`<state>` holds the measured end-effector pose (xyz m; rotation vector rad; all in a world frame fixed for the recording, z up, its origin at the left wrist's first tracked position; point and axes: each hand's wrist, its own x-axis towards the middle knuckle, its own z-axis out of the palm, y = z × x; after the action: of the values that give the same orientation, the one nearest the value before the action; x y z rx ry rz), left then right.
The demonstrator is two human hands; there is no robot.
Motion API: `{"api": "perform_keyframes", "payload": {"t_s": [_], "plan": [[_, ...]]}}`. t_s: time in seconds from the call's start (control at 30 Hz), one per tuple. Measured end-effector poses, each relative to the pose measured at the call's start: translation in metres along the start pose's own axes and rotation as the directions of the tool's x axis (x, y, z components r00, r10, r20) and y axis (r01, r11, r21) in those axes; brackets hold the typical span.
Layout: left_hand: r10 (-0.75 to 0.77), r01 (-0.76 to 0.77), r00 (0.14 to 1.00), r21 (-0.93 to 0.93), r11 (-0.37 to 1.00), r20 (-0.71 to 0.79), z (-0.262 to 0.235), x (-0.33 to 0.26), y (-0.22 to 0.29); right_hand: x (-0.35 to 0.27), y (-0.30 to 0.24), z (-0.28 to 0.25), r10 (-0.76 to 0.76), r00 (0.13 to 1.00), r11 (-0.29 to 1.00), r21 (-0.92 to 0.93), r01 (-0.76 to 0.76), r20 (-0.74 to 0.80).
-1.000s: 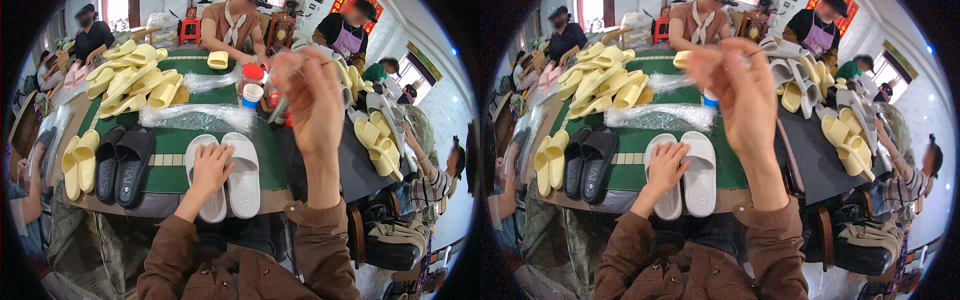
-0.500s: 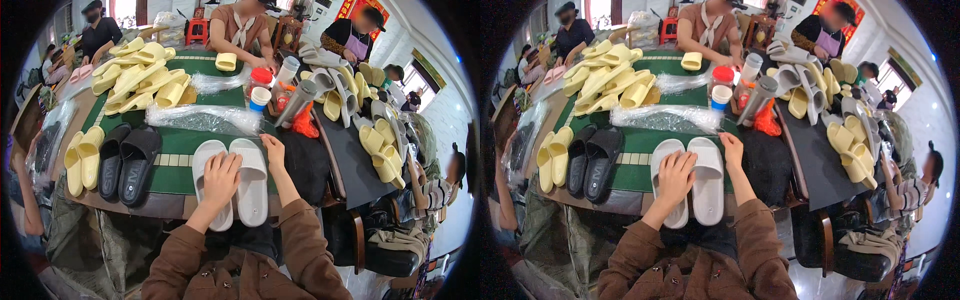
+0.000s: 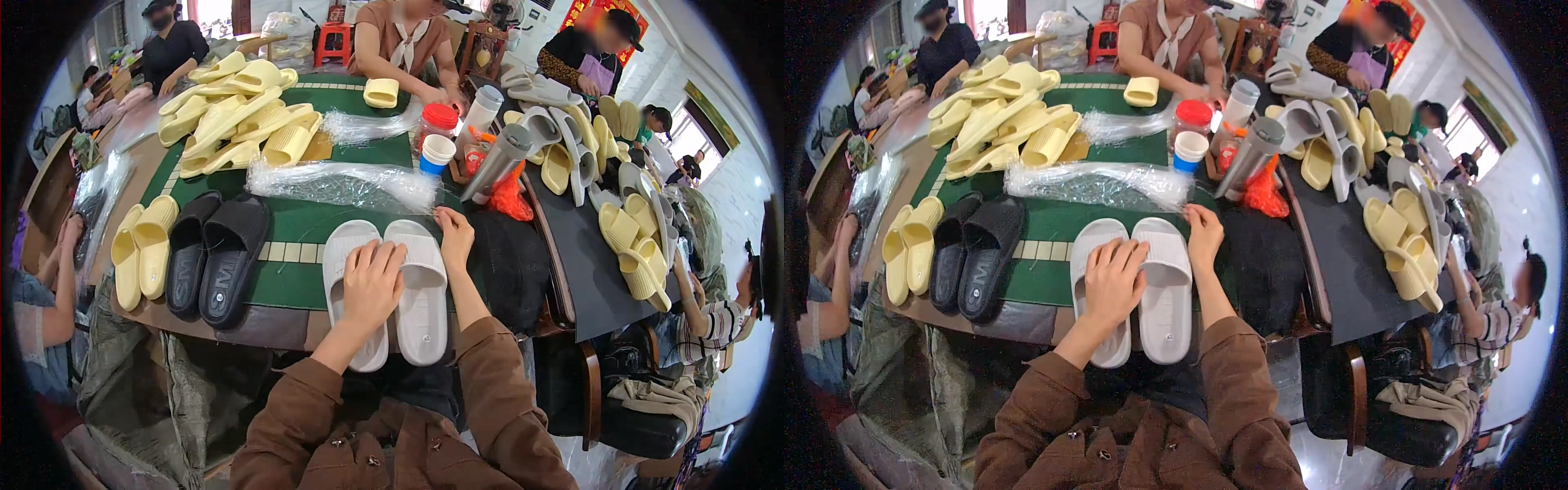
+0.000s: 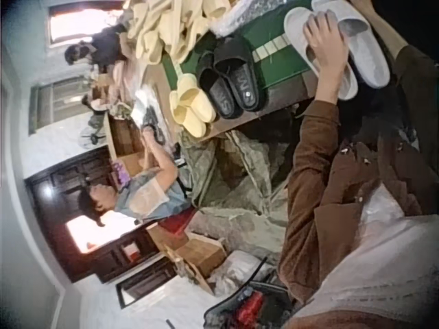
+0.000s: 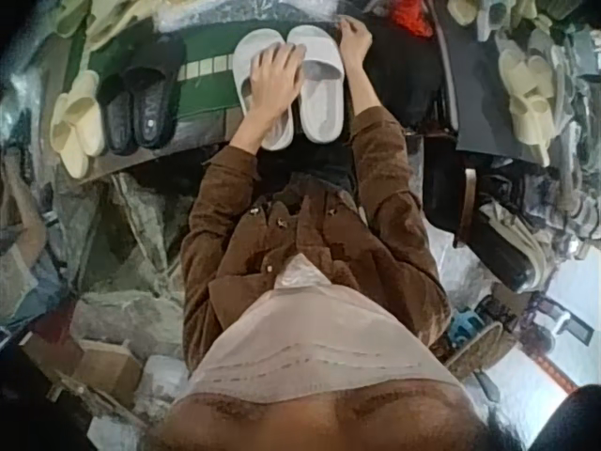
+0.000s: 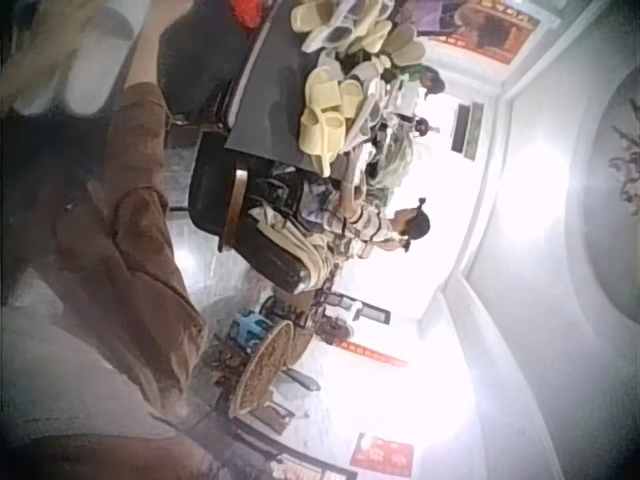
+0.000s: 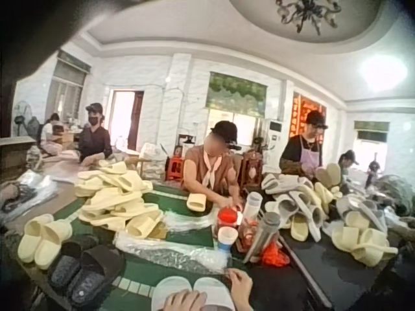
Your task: The person assembles pairs of plastic slippers by hand at a workbench. They pick up individual slipper halves, align them, and press them together to form complete pairs. The person handles multiple pairs of slippers in black, white, and yellow, moving them from a pile to a finished stack on the table.
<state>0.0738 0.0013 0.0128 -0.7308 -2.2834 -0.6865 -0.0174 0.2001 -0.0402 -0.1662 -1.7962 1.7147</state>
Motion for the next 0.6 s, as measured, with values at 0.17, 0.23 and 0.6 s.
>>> {"api": "perform_keyframes", "payload": {"t_s": [0.17, 0.23, 0.6], "plan": [[-0.002, 0.002, 1.000, 0.006, 1.000, -0.007, -0.001, -0.001, -0.001, -0.001, -0.012, 0.003, 0.014, 0.995, 0.977, -0.213, 0.008, 0.098], [0.001, -0.001, 1.000, 0.002, 1.000, -0.007, -0.002, 0.000, 0.000, 0.001, -0.012, 0.003, 0.007, 0.991, 0.968, -0.249, 0.027, 0.133], [-0.020, 0.017, 0.999, -0.068, 0.998, -0.037, -0.006, -0.001, -0.002, -0.016, -0.047, 0.001, -0.146, 0.986, 0.967, -0.200, 0.160, 0.083]]}}
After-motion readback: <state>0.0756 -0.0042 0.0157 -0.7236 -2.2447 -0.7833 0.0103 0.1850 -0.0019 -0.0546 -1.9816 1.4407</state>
